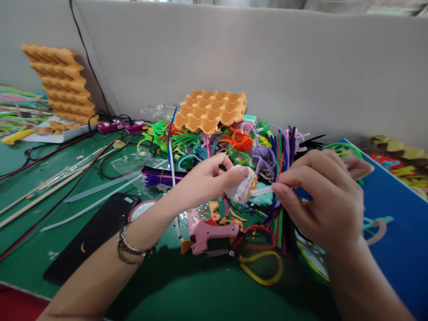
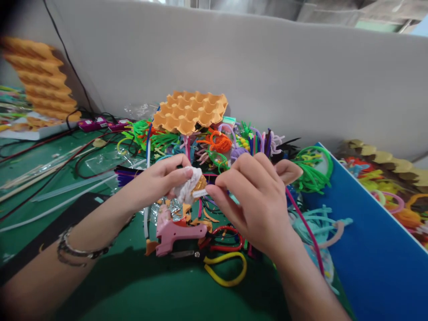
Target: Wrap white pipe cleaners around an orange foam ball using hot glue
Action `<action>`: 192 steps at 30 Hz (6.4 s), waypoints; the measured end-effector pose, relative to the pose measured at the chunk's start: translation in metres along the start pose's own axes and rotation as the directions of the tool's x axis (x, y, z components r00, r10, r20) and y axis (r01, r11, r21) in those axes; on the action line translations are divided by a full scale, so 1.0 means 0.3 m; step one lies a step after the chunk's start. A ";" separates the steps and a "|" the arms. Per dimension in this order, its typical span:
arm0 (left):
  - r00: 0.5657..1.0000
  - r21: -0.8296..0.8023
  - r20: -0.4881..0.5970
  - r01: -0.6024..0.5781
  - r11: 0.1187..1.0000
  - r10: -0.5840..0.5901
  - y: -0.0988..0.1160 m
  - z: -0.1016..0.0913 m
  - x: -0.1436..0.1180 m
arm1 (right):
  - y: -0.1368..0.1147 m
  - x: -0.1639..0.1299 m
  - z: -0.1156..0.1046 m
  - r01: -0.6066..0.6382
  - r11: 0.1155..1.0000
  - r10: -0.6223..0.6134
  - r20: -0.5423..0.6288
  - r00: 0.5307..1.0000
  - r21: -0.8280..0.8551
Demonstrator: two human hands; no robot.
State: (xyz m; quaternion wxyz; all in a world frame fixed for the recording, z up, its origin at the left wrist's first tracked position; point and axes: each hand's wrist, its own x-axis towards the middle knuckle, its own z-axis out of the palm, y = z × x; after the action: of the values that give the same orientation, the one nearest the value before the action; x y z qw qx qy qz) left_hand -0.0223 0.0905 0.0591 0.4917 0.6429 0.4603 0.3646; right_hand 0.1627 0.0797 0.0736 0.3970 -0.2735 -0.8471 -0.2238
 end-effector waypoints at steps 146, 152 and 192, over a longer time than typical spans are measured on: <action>0.902 -0.421 0.364 -0.063 0.905 0.231 -0.080 0.022 0.033 | -0.031 0.002 -0.018 0.020 0.989 -0.017 0.020 1.000 -0.144; 0.910 -0.432 0.319 -0.107 0.895 0.263 -0.078 0.022 0.026 | -0.030 0.000 -0.023 0.009 0.994 -0.007 0.017 1.000 -0.112; 0.912 -0.609 0.346 0.037 0.792 0.223 -0.113 0.000 0.040 | -0.011 -0.014 0.005 -0.044 0.973 0.040 0.020 0.999 0.225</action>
State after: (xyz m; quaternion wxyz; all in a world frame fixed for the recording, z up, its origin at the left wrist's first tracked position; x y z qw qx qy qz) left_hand -0.0265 0.1051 0.0265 0.7349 0.5354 0.1767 0.3769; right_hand 0.1619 0.0769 0.0687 0.4236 -0.2463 -0.8640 -0.1157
